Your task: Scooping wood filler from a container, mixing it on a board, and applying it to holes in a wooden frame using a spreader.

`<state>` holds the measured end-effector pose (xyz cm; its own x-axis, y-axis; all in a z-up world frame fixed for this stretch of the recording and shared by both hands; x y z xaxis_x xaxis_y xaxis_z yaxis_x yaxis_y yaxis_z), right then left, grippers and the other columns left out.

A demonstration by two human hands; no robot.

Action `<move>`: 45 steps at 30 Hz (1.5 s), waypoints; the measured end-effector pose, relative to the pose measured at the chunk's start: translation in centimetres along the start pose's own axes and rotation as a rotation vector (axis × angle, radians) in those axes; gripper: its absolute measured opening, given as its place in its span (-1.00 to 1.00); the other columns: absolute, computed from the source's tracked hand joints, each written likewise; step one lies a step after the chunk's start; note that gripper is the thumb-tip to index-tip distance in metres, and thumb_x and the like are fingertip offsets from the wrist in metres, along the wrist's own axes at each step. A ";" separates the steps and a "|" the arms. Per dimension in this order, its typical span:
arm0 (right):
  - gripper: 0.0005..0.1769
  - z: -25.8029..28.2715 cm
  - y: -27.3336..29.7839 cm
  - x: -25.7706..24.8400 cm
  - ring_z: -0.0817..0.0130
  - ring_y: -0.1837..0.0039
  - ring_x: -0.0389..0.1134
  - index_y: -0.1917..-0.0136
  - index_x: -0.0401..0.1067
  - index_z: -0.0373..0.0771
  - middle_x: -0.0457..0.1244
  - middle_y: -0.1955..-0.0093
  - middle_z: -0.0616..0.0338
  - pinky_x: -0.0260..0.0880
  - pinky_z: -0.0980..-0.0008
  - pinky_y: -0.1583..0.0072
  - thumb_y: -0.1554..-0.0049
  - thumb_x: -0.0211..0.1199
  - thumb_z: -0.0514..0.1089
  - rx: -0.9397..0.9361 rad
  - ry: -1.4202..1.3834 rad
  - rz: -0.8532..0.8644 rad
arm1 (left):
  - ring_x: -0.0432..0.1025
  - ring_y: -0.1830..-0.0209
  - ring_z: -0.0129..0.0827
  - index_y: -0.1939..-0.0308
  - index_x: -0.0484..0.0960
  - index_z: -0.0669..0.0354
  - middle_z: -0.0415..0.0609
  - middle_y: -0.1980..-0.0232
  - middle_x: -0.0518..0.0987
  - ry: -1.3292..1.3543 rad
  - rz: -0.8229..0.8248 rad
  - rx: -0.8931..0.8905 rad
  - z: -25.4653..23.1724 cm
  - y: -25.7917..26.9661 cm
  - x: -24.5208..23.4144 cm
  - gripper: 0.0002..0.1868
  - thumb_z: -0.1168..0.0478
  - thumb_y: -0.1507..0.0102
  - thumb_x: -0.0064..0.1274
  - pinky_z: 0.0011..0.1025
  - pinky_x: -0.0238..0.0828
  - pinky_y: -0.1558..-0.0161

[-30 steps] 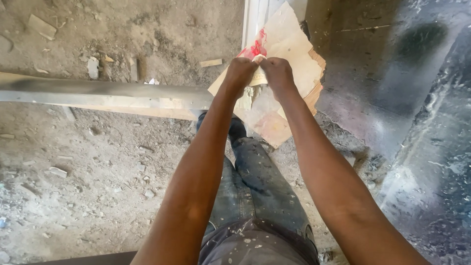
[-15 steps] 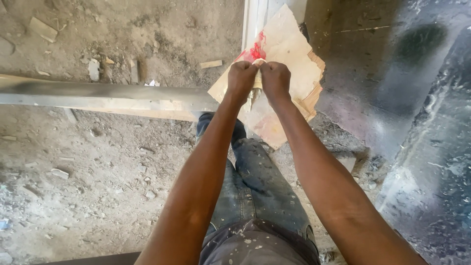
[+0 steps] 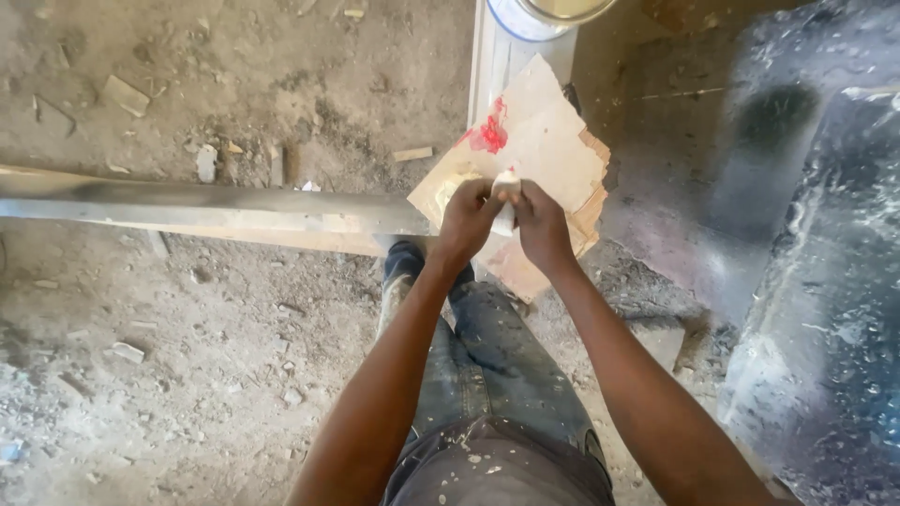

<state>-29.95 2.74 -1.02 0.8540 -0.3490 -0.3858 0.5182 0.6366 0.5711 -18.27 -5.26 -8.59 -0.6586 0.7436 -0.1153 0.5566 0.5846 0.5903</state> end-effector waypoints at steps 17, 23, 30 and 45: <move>-0.64 1.5 3.8 0.3 0.12 0.11 0.60 -0.44 0.52 -0.44 0.49 -0.05 -0.21 0.69 0.19 0.07 -0.45 0.29 -0.21 0.075 -0.241 0.058 | 0.68 -0.01 0.05 -0.04 0.82 0.19 0.14 0.13 0.77 -0.034 0.038 -0.070 1.5 0.0 -1.1 -0.55 -0.13 -0.38 0.42 -0.02 0.59 -0.10; -0.73 -1.4 -0.6 1.2 0.04 0.28 0.60 -0.32 0.48 -0.58 0.47 0.04 -0.31 0.69 0.23 0.29 -0.43 0.20 -0.33 0.159 -0.342 -0.014 | 0.69 0.00 -0.02 -0.03 0.83 0.11 0.04 0.14 0.78 -0.029 0.062 -0.078 5.7 -6.1 0.6 -0.54 -0.20 -0.38 0.38 -0.03 0.61 -0.14; -0.71 -3.7 -3.1 2.7 -0.05 0.35 0.58 -0.31 0.43 -0.62 0.44 0.13 -0.34 0.69 0.21 0.40 -0.44 0.18 -0.31 0.220 -0.408 0.007 | 0.69 -0.05 0.02 -0.02 0.86 0.11 0.03 0.13 0.78 -0.057 -0.009 -0.136 7.1 -8.1 1.0 -0.52 -0.22 -0.34 0.36 0.04 0.61 -0.18; -0.58 -9.4 -11.6 1.9 0.41 0.16 0.48 -0.21 0.69 -0.24 0.42 0.19 0.14 0.56 0.37 0.19 -0.47 0.37 0.17 0.126 -0.048 -0.020 | 0.65 -0.24 0.20 -0.01 0.81 0.23 0.21 0.02 0.77 -0.060 0.028 -0.203 6.9 -8.4 2.0 -0.39 -0.28 -0.49 0.04 0.15 0.56 -0.31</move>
<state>-34.74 1.16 -15.15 0.8430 -0.3953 -0.3648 0.5344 0.5387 0.6513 -20.76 -6.47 -19.27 -0.6097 0.7802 -0.1400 0.4568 0.4902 0.7423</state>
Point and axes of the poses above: each hand's wrist, its own y-axis away from the middle knuckle, its own x-axis out of the palm, z = x × y, the point moved 8 cm from there along -y, towards the middle knuckle
